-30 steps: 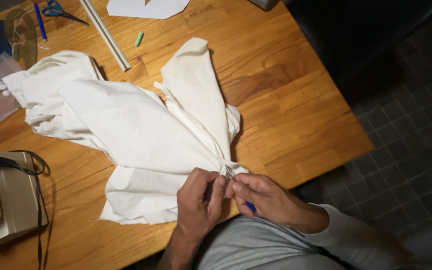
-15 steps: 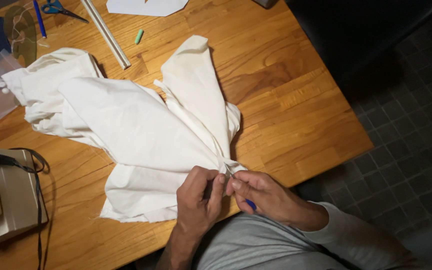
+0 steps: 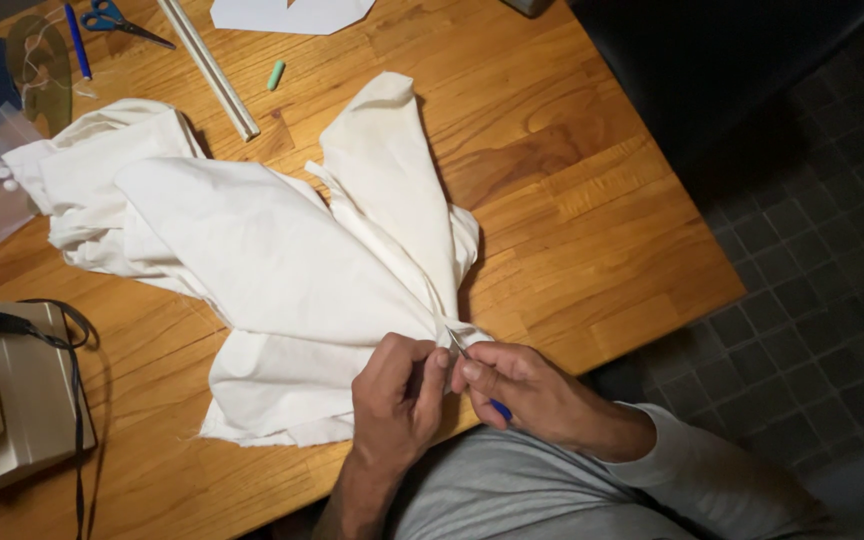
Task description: Trimming loose threads from a white fabric garment using thread nippers
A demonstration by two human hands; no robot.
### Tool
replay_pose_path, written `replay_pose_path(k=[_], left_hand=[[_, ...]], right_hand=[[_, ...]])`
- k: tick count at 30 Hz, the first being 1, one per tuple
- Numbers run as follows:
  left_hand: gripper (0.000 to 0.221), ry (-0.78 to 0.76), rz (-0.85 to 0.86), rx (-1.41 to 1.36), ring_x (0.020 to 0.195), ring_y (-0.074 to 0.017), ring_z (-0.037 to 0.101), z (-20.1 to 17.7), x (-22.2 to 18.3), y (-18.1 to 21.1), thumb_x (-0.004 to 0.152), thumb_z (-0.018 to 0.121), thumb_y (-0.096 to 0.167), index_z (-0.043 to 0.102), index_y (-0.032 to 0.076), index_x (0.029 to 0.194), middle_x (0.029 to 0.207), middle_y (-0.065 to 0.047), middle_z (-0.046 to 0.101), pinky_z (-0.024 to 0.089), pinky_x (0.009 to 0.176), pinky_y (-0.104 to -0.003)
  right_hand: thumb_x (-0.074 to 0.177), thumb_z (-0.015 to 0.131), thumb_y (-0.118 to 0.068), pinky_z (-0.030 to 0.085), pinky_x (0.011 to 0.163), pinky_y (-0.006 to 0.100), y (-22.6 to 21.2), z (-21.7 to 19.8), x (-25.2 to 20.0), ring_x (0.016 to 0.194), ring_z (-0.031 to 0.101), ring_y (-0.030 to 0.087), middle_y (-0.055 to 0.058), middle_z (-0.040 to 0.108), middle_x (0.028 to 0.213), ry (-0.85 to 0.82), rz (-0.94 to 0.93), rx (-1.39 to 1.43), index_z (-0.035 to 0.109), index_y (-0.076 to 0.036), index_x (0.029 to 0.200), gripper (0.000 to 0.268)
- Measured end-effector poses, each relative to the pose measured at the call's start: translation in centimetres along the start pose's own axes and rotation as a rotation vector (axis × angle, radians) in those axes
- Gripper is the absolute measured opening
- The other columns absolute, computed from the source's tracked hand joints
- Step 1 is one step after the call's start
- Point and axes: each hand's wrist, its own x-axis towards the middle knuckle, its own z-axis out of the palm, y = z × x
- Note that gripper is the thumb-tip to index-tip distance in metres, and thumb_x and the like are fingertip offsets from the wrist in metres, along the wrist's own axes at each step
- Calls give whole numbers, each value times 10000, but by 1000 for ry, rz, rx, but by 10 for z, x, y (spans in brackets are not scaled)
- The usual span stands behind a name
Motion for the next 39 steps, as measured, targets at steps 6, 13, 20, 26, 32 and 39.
replay_pose_path(k=[6,13,20,26,32,39], left_hand=[[161,-3,-9,-6,730,-220,622,0,0,0,1147,697,153,731,59,1021,870,-63,659,505,667,-369],[177,19,41,-4,732,-237,607,-3,4,2,1152,680,134,701,31,1010,863,-81,656,484,659,-379],[229,53,-20,312,754,-352,646,-6,20,15,1077,788,279,696,83,1006,900,-107,655,508,705,-488],[286,-272,-84,366,748,-542,682,-11,44,8,1159,665,348,699,99,1022,903,-190,669,516,685,-658],[280,-227,-72,225,766,-532,751,-12,59,21,1175,636,287,749,93,1008,829,-185,675,597,663,-576],[261,-127,-88,41,769,-444,750,15,19,5,1197,621,294,744,119,1049,822,-136,629,618,680,-496]], right_hand=[[1214,525,-430,374,621,271,-4,-1,-1,591,460,123,63,565,642,-28,-22,-10,705,-64,1141,414],[1132,753,-407,470,654,365,-46,13,-10,691,548,131,-24,611,764,416,116,-571,702,-187,983,270],[985,889,-422,543,733,334,-36,-10,28,760,688,100,-68,836,886,539,-163,-695,810,-183,1050,261],[1046,847,-306,499,594,359,-51,-15,24,621,584,147,42,703,657,552,-312,-683,826,-170,981,152],[1035,876,-258,484,544,326,-58,-42,12,565,579,163,56,667,568,679,-424,-656,884,-221,994,55],[1082,846,-250,574,610,365,-46,-34,-14,620,623,190,129,764,684,687,-324,-489,833,-73,1229,231]])
